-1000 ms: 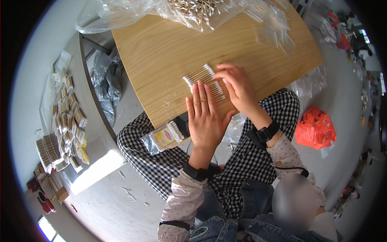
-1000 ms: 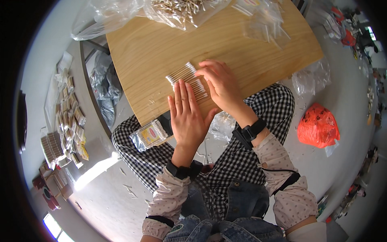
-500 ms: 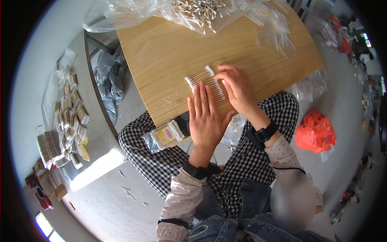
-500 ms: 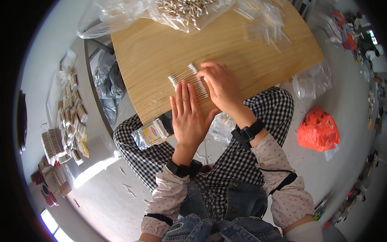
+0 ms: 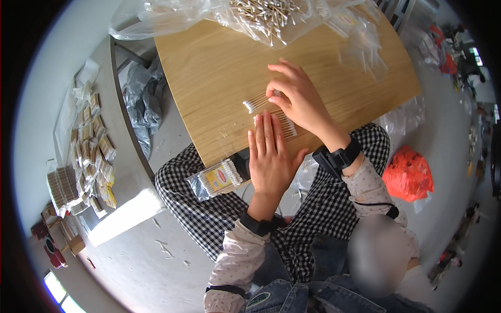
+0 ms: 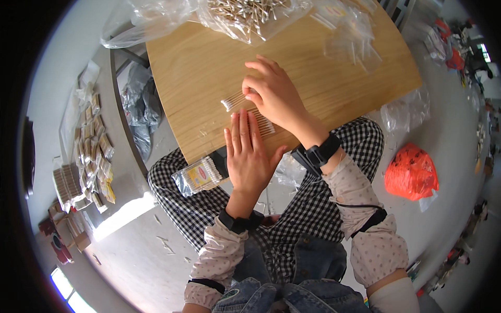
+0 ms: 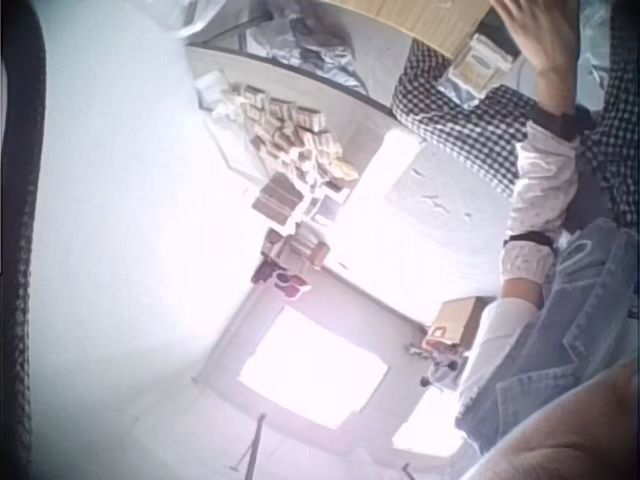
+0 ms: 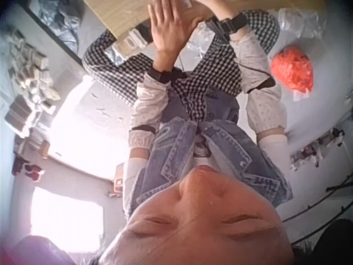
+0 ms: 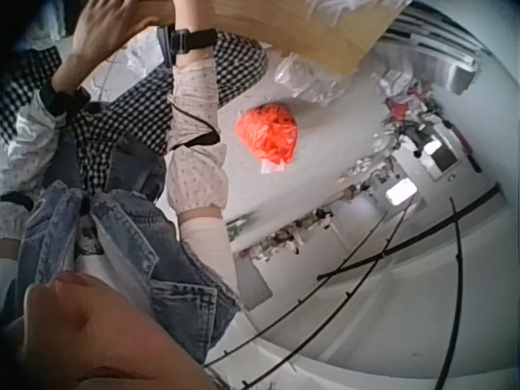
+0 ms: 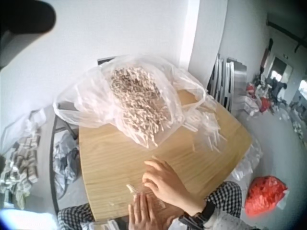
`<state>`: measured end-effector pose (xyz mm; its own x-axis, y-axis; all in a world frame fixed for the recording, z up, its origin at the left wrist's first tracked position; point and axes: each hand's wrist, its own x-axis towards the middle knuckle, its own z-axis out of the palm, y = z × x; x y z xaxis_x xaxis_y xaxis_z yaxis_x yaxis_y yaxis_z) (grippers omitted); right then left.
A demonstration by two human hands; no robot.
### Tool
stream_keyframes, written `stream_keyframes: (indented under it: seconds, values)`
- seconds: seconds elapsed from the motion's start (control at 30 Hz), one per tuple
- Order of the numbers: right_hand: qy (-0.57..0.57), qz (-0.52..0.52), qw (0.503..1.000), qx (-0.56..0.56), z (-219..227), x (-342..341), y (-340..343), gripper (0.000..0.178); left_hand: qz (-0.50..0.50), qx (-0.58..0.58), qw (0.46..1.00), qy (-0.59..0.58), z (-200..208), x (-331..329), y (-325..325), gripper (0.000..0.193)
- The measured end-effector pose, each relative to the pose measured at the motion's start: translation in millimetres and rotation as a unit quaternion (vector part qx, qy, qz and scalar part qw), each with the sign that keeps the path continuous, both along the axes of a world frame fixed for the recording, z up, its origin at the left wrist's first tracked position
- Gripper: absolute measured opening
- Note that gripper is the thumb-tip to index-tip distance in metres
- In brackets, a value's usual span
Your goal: Packaging bundles of cotton swabs into small plastic bags.
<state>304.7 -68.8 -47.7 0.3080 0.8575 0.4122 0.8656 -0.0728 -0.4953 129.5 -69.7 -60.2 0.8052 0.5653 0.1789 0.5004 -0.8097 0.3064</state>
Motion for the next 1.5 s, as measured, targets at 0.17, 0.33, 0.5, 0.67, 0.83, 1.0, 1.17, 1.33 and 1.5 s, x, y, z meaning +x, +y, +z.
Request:
stream_keyframes:
  seconds: [0.17, 0.33, 0.5, 0.67, 0.83, 1.0, 1.17, 1.33, 1.5]
  values:
    - [-0.010, -0.016, 1.000, -0.024, -1.6, 28.5, 4.8, 0.012, 0.002, -0.039, 0.999, -0.024, 5.9, -1.9, -0.3, 0.098]
    - [0.089, -0.070, 0.991, 0.076, -1.9, 15.7, -18.1, 0.014, 0.009, -0.056, 0.998, 0.003, 26.7, -9.5, 3.0, 0.100]
    - [0.187, -0.127, 0.968, 0.105, -5.9, -6.7, -54.0, 0.019, -0.020, -0.028, 0.998, 0.043, 23.9, -11.4, 17.7, 0.103]
    - [0.400, -0.121, 0.896, 0.151, -6.0, -35.0, -71.2, 0.019, -0.049, -0.055, 0.997, 0.024, 18.3, -26.3, 22.8, 0.100]
    - [0.370, -0.109, 0.913, 0.132, -8.6, -38.7, -75.5, 0.020, -0.010, -0.202, 0.976, -0.080, 24.9, -35.6, 19.1, 0.090]
    - [0.367, -0.100, 0.917, 0.121, -4.8, -37.7, -64.6, 0.023, 0.174, -0.437, 0.777, -0.418, 24.3, -21.9, 4.2, 0.083]
    - [0.079, -0.084, 0.993, 0.000, -1.1, -52.4, -36.4, 0.035, 0.204, -0.464, 0.711, -0.488, 22.4, -9.5, -2.3, 0.083]
    - [-0.018, -0.057, 0.996, -0.064, -16.4, -67.3, -15.4, 0.047, 0.184, -0.447, 0.706, -0.517, 15.6, 2.7, -8.4, 0.067]
    - [-0.064, -0.029, 0.995, -0.076, -15.6, -70.8, -8.4, 0.059, 0.164, -0.460, 0.684, -0.542, 16.4, 11.6, -10.8, 0.072]
